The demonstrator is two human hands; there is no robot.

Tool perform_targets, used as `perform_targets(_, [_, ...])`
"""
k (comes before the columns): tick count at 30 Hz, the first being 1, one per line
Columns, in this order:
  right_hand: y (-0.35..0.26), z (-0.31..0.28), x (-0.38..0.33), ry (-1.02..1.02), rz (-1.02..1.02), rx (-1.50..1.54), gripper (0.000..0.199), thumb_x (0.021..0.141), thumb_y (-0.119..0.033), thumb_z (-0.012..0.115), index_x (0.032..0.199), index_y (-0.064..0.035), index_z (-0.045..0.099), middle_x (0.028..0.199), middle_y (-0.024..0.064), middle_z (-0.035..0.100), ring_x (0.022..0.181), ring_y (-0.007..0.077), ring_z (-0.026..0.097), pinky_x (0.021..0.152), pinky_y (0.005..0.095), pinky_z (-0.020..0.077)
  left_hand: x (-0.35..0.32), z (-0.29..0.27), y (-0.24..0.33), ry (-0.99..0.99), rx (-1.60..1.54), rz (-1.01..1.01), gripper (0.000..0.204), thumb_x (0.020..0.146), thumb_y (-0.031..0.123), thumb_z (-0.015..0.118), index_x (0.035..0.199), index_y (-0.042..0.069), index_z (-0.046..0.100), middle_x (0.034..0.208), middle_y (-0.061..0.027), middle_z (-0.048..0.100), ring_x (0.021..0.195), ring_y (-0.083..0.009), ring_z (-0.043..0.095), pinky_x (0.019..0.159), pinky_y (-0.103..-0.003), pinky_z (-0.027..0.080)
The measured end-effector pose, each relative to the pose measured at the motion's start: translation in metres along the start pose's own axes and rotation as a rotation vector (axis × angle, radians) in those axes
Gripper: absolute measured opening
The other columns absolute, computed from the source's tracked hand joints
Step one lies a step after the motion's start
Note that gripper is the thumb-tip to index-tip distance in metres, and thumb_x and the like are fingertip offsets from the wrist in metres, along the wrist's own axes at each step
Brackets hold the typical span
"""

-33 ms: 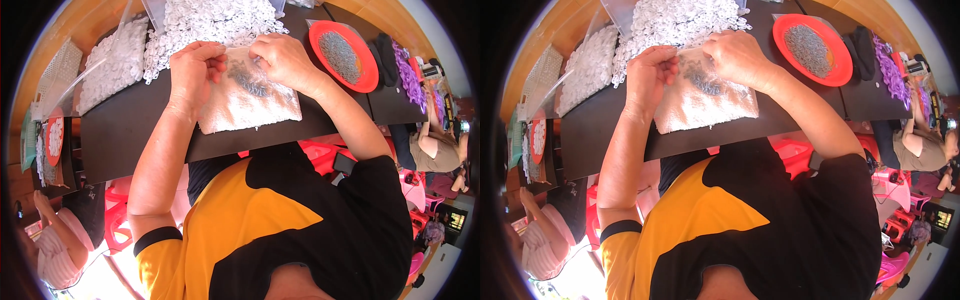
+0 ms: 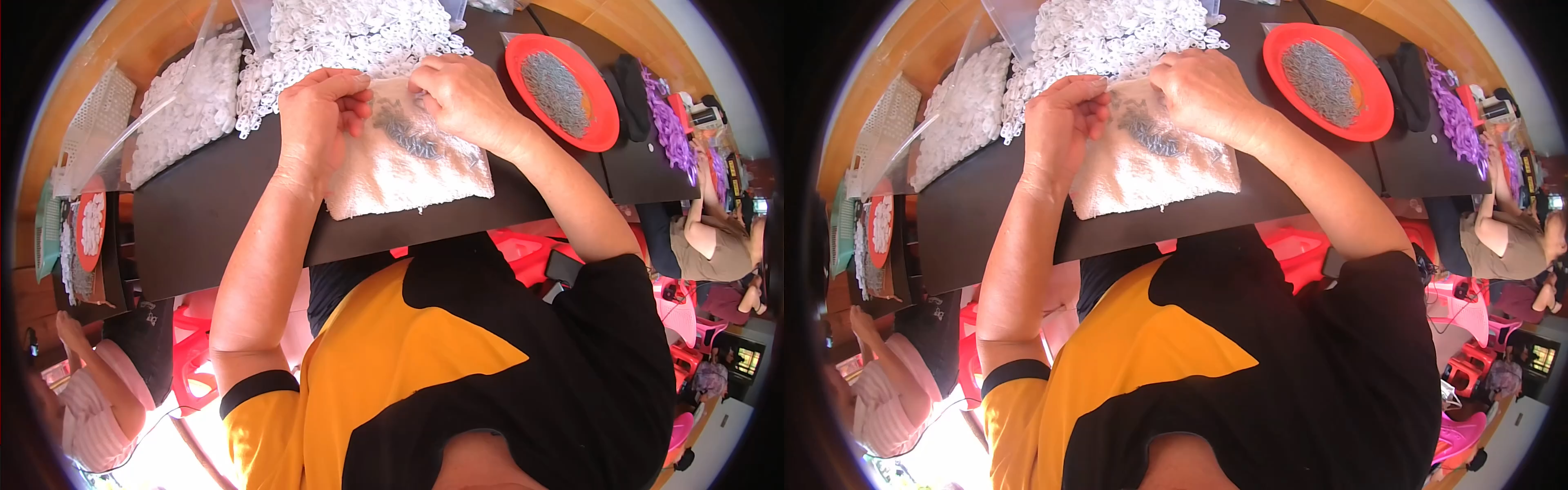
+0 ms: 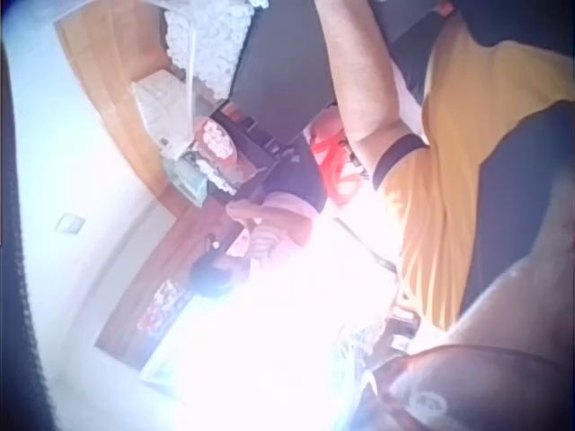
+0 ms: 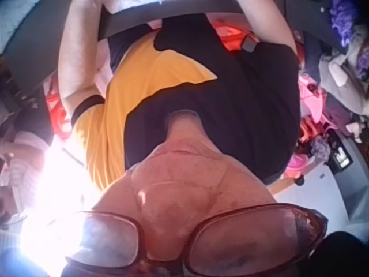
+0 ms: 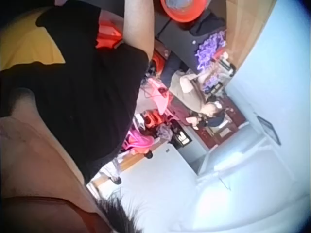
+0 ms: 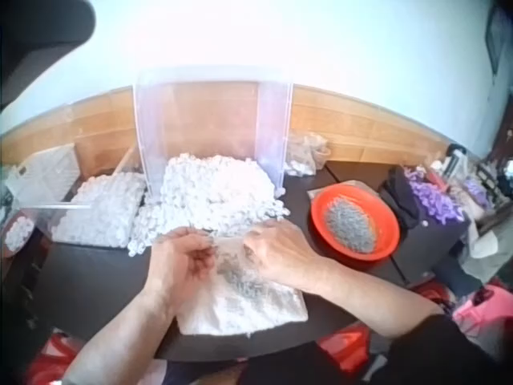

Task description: Manually assembling small plastic and metal components at a workbench.

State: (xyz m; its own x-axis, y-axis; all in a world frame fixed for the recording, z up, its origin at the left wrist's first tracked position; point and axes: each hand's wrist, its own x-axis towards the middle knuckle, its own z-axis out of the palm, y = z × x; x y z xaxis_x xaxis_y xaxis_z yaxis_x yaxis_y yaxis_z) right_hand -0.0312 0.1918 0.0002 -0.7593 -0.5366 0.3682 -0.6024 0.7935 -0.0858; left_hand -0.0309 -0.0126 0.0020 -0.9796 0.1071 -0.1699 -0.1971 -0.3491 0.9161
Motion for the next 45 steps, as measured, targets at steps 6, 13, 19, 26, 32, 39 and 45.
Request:
perform_targets(6, [-0.014,-0.001,0.000,-0.056,0.122,-0.162,0.017,0.079,-0.017,0.065,0.088,-0.0023,0.065,0.094,0.0128,0.065,0.097,0.0308,0.061,0.084,0.0432,0.0458,-0.001,0.000,-0.001,-0.009,-0.024,0.004,0.008,0.081,0.001,0.064,0.085,-0.005,0.063,0.073,-0.0113,0.064,0.056,-0.0147,0.058,0.046,-0.025,0.041])
perform_targets(13, [-0.008,0.005,-0.002,0.019,0.047,-0.059,0.020,0.073,-0.013,0.069,0.090,-0.0023,0.065,0.096,0.0131,0.065,0.097,0.0306,0.061,0.084,0.0435,0.0459,-0.001,0.002,-0.001,-0.032,-0.054,0.002,0.008,0.080,0.000,0.064,0.086,-0.005,0.062,0.073,-0.0129,0.064,0.055,-0.0153,0.058,0.045,-0.025,0.042])
perform_targets(19, [-0.007,0.003,-0.003,0.021,0.110,-0.078,0.012,0.075,-0.004,0.064,0.086,-0.0052,0.062,0.087,0.0080,0.062,0.091,0.0295,0.060,0.076,0.0418,0.0458,-0.002,0.002,-0.002,-0.042,-0.074,-0.011,0.008,0.081,0.000,0.063,0.087,-0.005,0.062,0.074,-0.0133,0.064,0.056,-0.0159,0.058,0.045,-0.025,0.042])
perform_targets(26, [-0.006,0.010,-0.001,-0.004,0.054,-0.095,0.020,0.081,-0.021,0.067,0.092,-0.0045,0.066,0.096,0.0114,0.066,0.091,0.0294,0.063,0.078,0.0436,0.0463,-0.001,0.003,-0.003,-0.060,-0.048,-0.023,0.010,0.083,0.002,0.062,0.089,-0.005,0.061,0.075,-0.0125,0.063,0.058,-0.0164,0.058,0.046,-0.025,0.042])
perform_targets(32, [-0.006,-0.019,0.018,-0.021,0.436,0.793,0.015,0.085,-0.016,0.066,0.084,-0.0015,0.066,0.072,0.0035,0.062,0.066,0.0149,0.058,0.061,0.0289,0.0438,-0.004,0.002,-0.003,-0.039,-0.100,-0.003,0.007,0.081,0.000,0.064,0.086,-0.005,0.062,0.074,-0.0132,0.064,0.056,-0.0169,0.059,0.044,-0.025,0.042])
perform_targets(39, [-0.021,-0.017,0.020,0.055,0.544,1.182,0.016,0.089,-0.015,0.063,0.091,0.0004,0.068,0.071,0.0009,0.062,0.067,0.0063,0.056,0.061,0.0205,0.0392,-0.006,0.004,-0.001,-0.029,-0.108,0.033,0.007,0.081,0.000,0.064,0.085,-0.004,0.061,0.074,-0.0136,0.064,0.056,-0.0175,0.059,0.044,-0.026,0.042])
perform_targets(45, [-0.022,-0.015,0.021,0.066,0.516,1.182,0.016,0.090,-0.014,0.063,0.093,0.0004,0.069,0.073,0.0008,0.062,0.068,0.0061,0.056,0.063,0.0206,0.0397,-0.006,0.004,-0.001,-0.035,-0.097,0.024,0.006,0.080,0.000,0.064,0.084,-0.004,0.061,0.072,-0.0139,0.065,0.054,-0.0177,0.059,0.044,-0.026,0.042])
